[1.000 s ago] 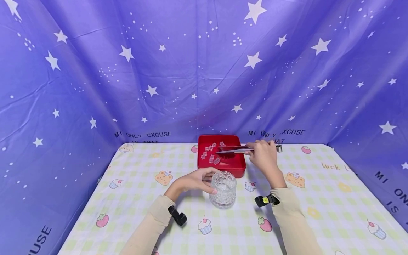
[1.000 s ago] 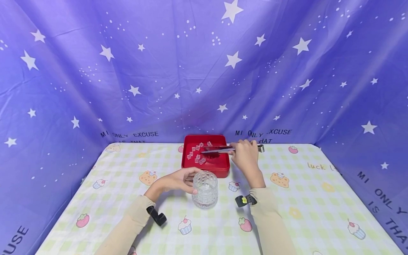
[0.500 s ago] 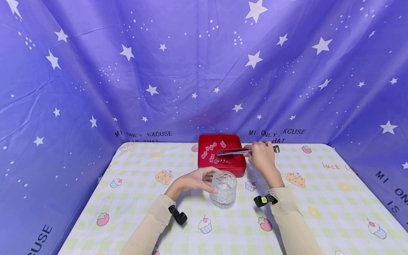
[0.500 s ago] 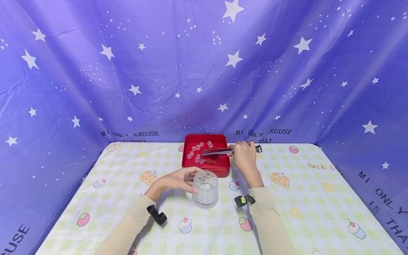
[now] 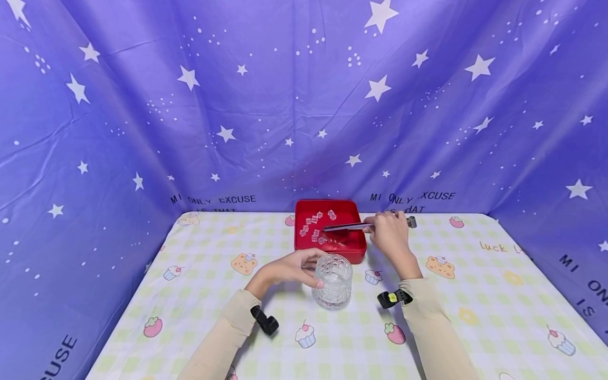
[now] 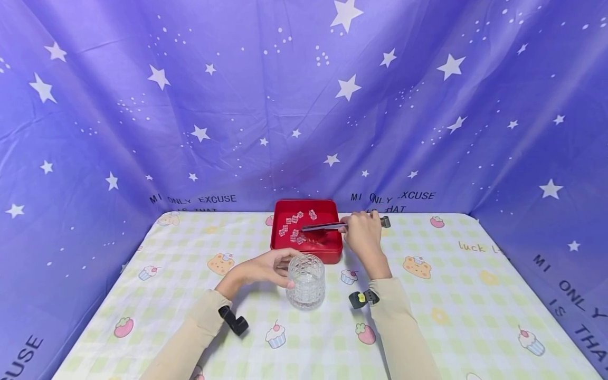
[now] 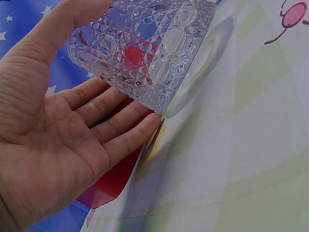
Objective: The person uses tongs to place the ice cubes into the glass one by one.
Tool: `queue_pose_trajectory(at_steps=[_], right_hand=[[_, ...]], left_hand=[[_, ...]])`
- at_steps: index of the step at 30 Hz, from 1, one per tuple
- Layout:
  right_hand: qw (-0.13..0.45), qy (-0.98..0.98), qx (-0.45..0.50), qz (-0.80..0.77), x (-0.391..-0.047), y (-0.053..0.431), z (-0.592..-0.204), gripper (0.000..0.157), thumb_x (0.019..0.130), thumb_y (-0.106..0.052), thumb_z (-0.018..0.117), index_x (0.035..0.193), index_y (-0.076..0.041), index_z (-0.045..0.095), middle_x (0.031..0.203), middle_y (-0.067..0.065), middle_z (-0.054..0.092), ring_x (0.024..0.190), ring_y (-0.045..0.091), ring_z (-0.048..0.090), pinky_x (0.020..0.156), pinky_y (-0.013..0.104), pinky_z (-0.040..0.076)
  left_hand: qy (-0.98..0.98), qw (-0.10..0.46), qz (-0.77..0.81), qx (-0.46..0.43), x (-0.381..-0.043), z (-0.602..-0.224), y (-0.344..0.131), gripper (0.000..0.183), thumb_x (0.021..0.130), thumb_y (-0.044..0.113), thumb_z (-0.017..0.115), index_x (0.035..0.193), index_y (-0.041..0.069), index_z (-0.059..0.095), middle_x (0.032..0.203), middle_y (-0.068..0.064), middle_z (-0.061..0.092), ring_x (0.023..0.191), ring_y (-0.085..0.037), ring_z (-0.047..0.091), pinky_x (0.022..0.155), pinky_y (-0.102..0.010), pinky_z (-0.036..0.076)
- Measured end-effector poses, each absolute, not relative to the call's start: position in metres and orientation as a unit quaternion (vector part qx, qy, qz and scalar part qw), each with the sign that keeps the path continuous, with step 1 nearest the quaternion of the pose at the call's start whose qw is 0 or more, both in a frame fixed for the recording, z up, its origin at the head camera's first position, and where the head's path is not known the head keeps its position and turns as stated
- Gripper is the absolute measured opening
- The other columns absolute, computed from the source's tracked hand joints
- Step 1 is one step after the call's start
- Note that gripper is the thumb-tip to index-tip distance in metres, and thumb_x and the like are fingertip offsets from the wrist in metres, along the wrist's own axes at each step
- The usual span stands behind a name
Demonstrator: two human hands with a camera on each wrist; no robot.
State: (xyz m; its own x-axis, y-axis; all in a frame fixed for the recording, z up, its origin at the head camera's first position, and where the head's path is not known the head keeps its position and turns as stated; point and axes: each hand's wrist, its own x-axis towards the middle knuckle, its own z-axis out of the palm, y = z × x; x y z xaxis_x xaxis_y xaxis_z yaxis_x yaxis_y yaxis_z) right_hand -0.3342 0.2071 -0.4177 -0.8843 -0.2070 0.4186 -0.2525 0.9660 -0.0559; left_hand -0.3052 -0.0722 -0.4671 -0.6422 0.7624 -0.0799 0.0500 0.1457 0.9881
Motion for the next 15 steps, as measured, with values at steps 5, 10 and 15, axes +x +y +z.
queue_pose_trajectory(at_steps=[5,10,15], right_hand=[[0.210,-0.968,0.126,0.062,-0.3349,0.2082,-0.4186,0.012,0.086,-0.018,0.078,0.098,-0.014,0.081,0.079,0.011,0.070,0.077,0.032,0.063,0.075,0.045,0.037],[0.214,-0.966,0.129,0.064,-0.3362,0.2078,-0.4206,0.013,0.086,-0.018,0.077,0.098,-0.014,0.081,0.080,0.011,0.072,0.078,0.033,0.064,0.075,0.046,0.037],[0.217,-0.966,0.125,0.069,-0.3368,0.2051,-0.4228,0.014,0.087,-0.020,0.078,0.099,-0.013,0.082,0.080,0.010,0.073,0.079,0.033,0.065,0.076,0.045,0.035]], left_hand=[[0.694,0.304,0.584,0.292,-0.3051,-0.4670,-0.0725,0.065,0.084,0.001,0.079,0.142,0.006,0.051,0.137,-0.016,0.062,0.129,-0.024,0.059,0.107,-0.033,0.052],[0.695,0.306,0.582,0.292,-0.3054,-0.4664,-0.0724,0.064,0.084,0.000,0.078,0.142,0.006,0.051,0.137,-0.016,0.062,0.129,-0.024,0.059,0.107,-0.033,0.052],[0.690,0.306,0.585,0.297,-0.3055,-0.4663,-0.0727,0.064,0.085,0.001,0.078,0.143,0.004,0.050,0.138,-0.019,0.060,0.132,-0.027,0.057,0.110,-0.035,0.051]])
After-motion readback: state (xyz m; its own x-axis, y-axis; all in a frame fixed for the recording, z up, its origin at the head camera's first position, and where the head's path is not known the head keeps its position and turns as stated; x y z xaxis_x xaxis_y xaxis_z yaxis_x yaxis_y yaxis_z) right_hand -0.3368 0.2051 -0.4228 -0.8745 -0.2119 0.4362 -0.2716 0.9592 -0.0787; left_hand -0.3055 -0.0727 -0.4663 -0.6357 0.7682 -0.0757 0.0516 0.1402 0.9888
